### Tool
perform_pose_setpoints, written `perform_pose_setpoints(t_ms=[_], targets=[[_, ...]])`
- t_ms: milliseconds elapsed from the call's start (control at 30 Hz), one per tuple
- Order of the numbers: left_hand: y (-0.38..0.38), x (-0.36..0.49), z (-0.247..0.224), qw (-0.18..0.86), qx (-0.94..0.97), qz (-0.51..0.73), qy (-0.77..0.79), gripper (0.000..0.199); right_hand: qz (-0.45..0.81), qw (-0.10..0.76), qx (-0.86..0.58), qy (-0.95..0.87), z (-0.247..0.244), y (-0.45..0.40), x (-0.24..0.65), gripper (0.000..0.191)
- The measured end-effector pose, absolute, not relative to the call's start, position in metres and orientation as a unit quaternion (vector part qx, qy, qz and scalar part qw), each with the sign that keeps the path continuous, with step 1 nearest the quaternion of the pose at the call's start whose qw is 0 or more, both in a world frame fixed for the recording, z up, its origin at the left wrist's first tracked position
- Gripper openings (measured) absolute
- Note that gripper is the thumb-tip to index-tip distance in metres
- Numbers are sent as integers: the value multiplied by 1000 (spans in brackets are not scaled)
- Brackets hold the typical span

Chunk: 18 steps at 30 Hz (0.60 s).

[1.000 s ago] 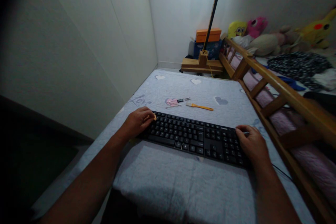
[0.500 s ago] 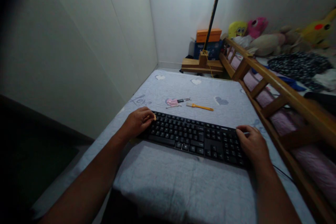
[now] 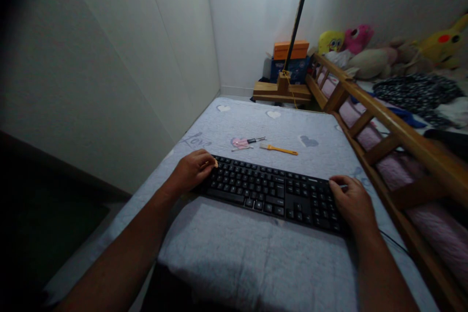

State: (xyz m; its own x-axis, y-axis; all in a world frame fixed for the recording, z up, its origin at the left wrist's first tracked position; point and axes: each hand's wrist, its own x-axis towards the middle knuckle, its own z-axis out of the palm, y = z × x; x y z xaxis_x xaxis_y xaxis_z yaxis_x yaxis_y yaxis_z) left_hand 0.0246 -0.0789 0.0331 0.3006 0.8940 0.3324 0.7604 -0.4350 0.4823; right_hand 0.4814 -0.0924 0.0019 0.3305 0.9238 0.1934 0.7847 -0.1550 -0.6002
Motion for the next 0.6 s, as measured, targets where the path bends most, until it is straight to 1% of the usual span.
perform_pose_setpoints(t_ms=[233, 433, 600], targets=[[-82, 29, 36, 136, 811, 286, 492, 13, 112, 320, -753, -564, 0, -92, 482, 33], [-82, 32, 36, 120, 815, 260, 503, 15, 118, 312, -757, -561, 0, -92, 482, 36], [-80, 29, 34, 112, 811, 263, 510, 15, 119, 305, -759, -563, 1, -91, 483, 36]])
